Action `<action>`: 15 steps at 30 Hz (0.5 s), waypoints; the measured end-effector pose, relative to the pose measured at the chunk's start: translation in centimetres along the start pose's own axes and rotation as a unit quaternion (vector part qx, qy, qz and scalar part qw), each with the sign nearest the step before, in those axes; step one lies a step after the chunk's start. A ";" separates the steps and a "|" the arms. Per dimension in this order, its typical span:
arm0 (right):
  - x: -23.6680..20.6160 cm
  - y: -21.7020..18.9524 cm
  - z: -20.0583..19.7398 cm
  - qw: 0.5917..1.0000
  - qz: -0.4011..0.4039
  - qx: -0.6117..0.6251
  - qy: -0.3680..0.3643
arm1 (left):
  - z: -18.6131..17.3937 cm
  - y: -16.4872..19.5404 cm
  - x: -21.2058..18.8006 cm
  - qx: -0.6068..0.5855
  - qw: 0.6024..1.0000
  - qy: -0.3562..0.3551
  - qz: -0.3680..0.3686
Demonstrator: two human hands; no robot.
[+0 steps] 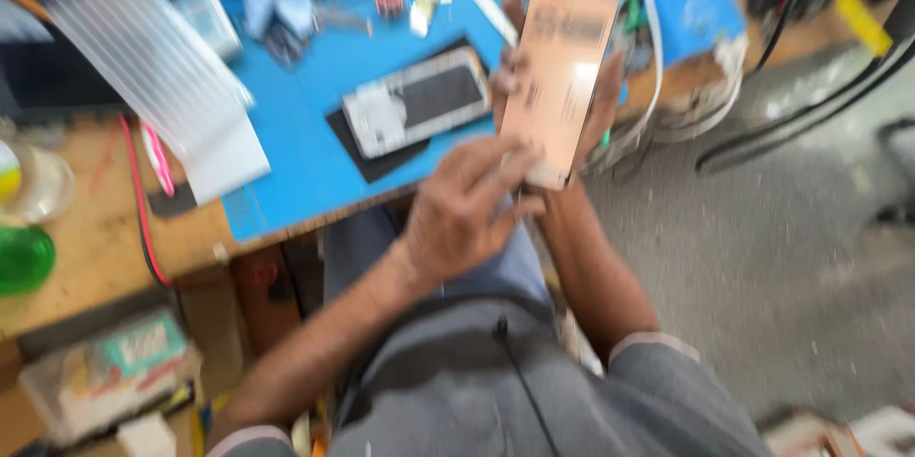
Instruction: The person removes a protective film from a smartphone screen, then places the screen onto a disassembled phone body. They connect internal ribbon cables and a charging cable to test the device, then disconnect the cable and set the phone aside.
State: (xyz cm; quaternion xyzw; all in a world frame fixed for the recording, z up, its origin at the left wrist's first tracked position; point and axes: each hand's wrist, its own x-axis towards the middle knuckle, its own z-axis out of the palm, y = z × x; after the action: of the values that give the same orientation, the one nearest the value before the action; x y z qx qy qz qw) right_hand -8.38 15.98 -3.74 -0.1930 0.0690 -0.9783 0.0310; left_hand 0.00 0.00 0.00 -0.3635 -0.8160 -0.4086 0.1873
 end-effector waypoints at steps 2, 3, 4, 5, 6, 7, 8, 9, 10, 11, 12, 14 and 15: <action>1.3 1.2 1.0 1.000 -0.001 0.009 -0.018 | 0.0 -0.6 1.3 0.050 0.998 0.016 0.030; 1.5 1.5 1.4 1.000 -0.001 0.016 -0.016 | 0.1 -0.5 1.4 0.080 0.996 0.009 0.041; 1.8 1.6 1.5 0.999 0.010 0.028 -0.027 | 0.1 -0.4 1.2 0.106 0.993 -0.004 0.043; 1.6 1.6 1.6 0.998 0.020 0.041 -0.034 | 0.0 -0.3 1.0 0.127 0.991 -0.024 0.039; 1.5 1.7 1.6 0.997 0.030 0.055 -0.040 | -0.2 -0.4 0.8 0.149 0.987 -0.045 0.035; 1.4 1.8 1.6 0.997 0.031 0.050 -0.046 | -0.4 -0.6 1.0 0.171 0.983 -0.064 0.033; 1.5 1.9 1.6 0.997 0.033 0.046 -0.053 | -0.7 -0.9 1.4 0.179 0.981 -0.074 0.034; 1.5 2.0 1.6 0.997 0.035 0.042 -0.060 | -1.1 -1.2 1.8 0.186 0.978 -0.084 0.034; 1.3 2.3 1.6 0.997 0.034 0.042 -0.062 | -1.4 -1.4 2.3 0.192 0.976 -0.094 0.033; 1.2 2.6 1.6 0.997 0.034 0.042 -0.063 | -1.7 -1.6 2.8 0.204 0.974 -0.097 0.027; 1.1 2.9 1.6 0.996 0.033 0.043 -0.065 | -2.0 -1.9 3.3 0.217 0.971 -0.099 0.021; 1.0 3.4 1.6 0.998 0.026 0.007 -0.051 | -2.7 -2.6 4.8 0.235 0.967 -0.090 0.020; 1.0 3.5 1.5 0.999 0.022 -0.011 -0.044 | -3.0 -3.0 5.5 0.240 0.967 -0.080 0.025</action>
State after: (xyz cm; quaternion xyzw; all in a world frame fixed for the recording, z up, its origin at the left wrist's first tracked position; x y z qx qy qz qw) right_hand -8.64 12.20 -2.47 -0.2346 0.0826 -0.9671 0.0534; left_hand -5.91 -1.18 3.49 -0.3592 -0.8932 -0.1654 0.2138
